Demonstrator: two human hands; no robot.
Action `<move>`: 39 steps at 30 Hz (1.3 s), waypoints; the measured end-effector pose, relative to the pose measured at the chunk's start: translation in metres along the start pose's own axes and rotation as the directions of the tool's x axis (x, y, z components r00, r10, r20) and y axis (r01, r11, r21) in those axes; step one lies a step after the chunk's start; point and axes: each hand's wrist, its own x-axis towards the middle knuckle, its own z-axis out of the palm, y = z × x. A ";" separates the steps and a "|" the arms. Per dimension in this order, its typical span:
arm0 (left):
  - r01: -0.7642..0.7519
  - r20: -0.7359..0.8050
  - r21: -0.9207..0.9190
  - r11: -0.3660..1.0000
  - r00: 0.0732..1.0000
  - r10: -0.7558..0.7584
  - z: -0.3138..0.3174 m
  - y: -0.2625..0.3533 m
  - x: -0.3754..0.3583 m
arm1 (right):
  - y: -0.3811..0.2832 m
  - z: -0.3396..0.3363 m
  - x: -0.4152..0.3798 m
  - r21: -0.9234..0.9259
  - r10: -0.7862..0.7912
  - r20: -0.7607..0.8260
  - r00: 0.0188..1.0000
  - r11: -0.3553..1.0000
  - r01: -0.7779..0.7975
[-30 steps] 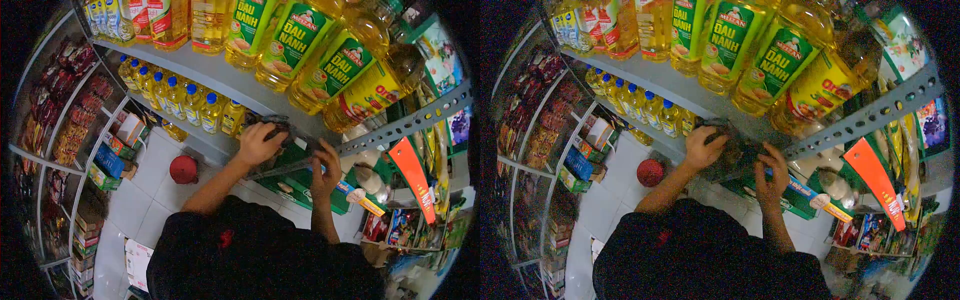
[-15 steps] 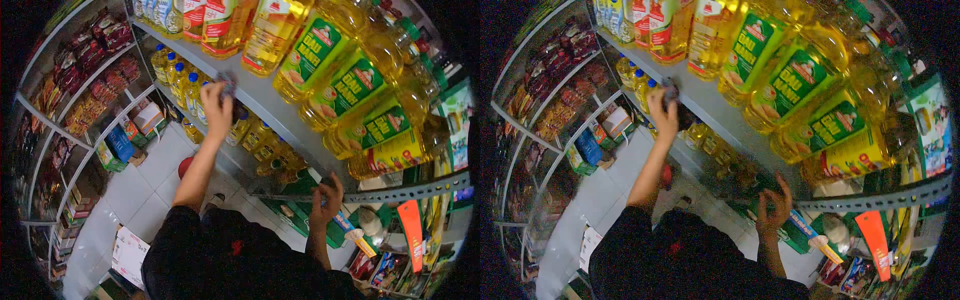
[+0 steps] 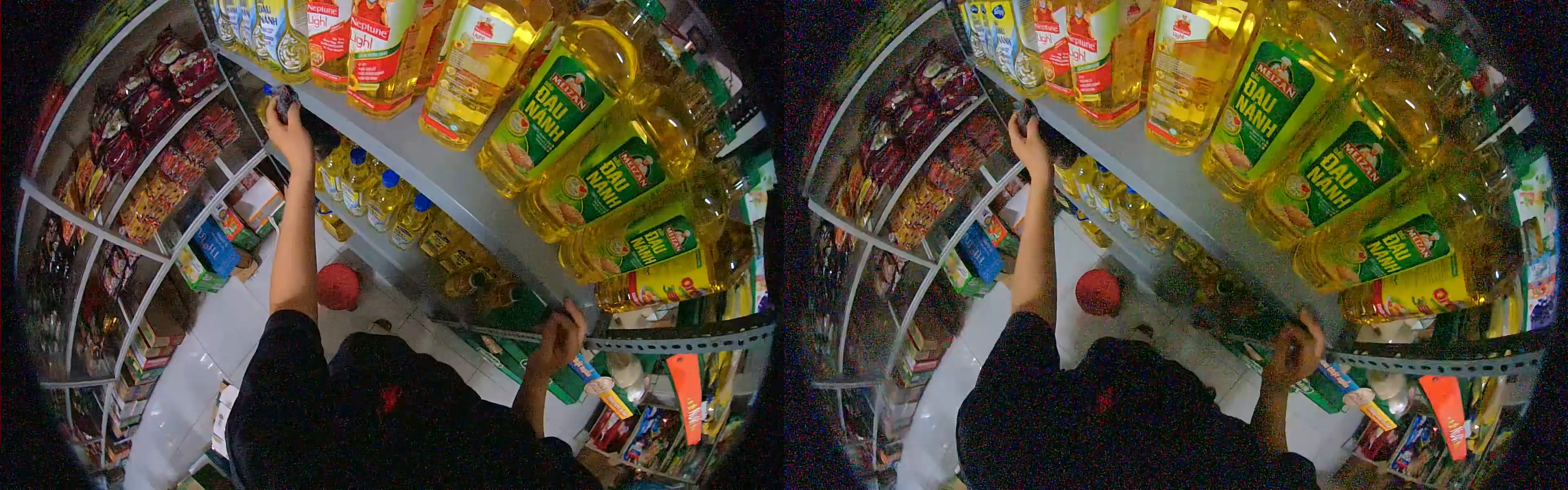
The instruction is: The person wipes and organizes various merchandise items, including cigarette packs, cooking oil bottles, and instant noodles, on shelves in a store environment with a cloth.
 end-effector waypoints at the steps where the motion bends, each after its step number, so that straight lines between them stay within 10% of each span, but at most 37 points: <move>1: 0.025 -0.010 0.004 1.000 1.000 -0.025 0.000 0.008 -0.007 | 0.000 0.002 0.000 -0.007 0.009 0.002 1.000 1.000 -0.009; 7: 0.120 0.073 -0.150 0.981 0.991 -0.110 -0.002 0.052 -0.056 | -0.001 0.006 0.002 0.006 -0.043 -0.036 0.998 0.999 0.043; 10: -0.003 0.162 -0.033 0.999 0.987 0.009 -0.011 0.092 -0.079 | -0.001 0.004 0.006 0.035 -0.018 -0.048 0.999 0.999 0.020; 13: -0.206 0.382 -0.011 0.979 0.903 0.194 -0.013 0.135 -0.103 | -0.002 -0.003 0.013 -0.175 -0.311 0.061 0.948 0.932 0.317; 19: -0.172 0.708 0.094 0.981 0.704 0.056 -0.010 0.216 -0.159 | -0.006 -0.001 0.003 0.017 0.095 0.035 0.995 0.995 -0.095; 21: -0.039 0.858 -0.004 0.999 0.513 0.024 -0.017 0.232 -0.174 | -0.003 -0.003 0.000 0.225 0.126 0.034 0.992 0.966 -0.130; 25: 0.095 0.934 -0.209 0.973 0.316 0.169 -0.044 0.225 -0.240 | -0.019 -0.005 -0.019 0.059 -0.062 -0.013 0.998 0.996 0.063; 27: 0.584 0.987 -0.130 0.801 0.153 0.049 -0.056 0.219 -0.270 | -0.030 0.005 -0.025 0.115 0.055 0.048 0.997 0.992 -0.060; 28: 0.589 0.988 -0.127 0.798 0.144 0.051 -0.062 0.210 -0.286 | -0.028 0.002 -0.031 0.107 0.062 0.045 0.997 0.992 -0.066; 30: 0.862 1.000 0.010 0.507 -0.022 0.019 -0.069 0.199 -0.306 | -0.022 0.001 -0.047 0.200 0.561 0.281 0.779 0.759 -0.619; 33: 0.523 0.961 0.268 0.809 -0.204 -0.186 -0.070 0.191 -0.288 | 0.007 -0.013 -0.070 0.057 0.470 0.275 0.839 0.863 -0.502; 35: 0.492 0.896 0.429 0.758 -0.122 -0.428 -0.051 0.135 -0.305 | 0.019 -0.025 -0.087 0.046 0.537 0.243 0.808 0.826 -0.562; 39: 0.075 0.999 -0.041 0.996 0.039 0.038 -0.028 -0.008 -0.398 | 0.022 -0.049 -0.106 -0.035 0.583 0.338 0.738 0.792 -0.610</move>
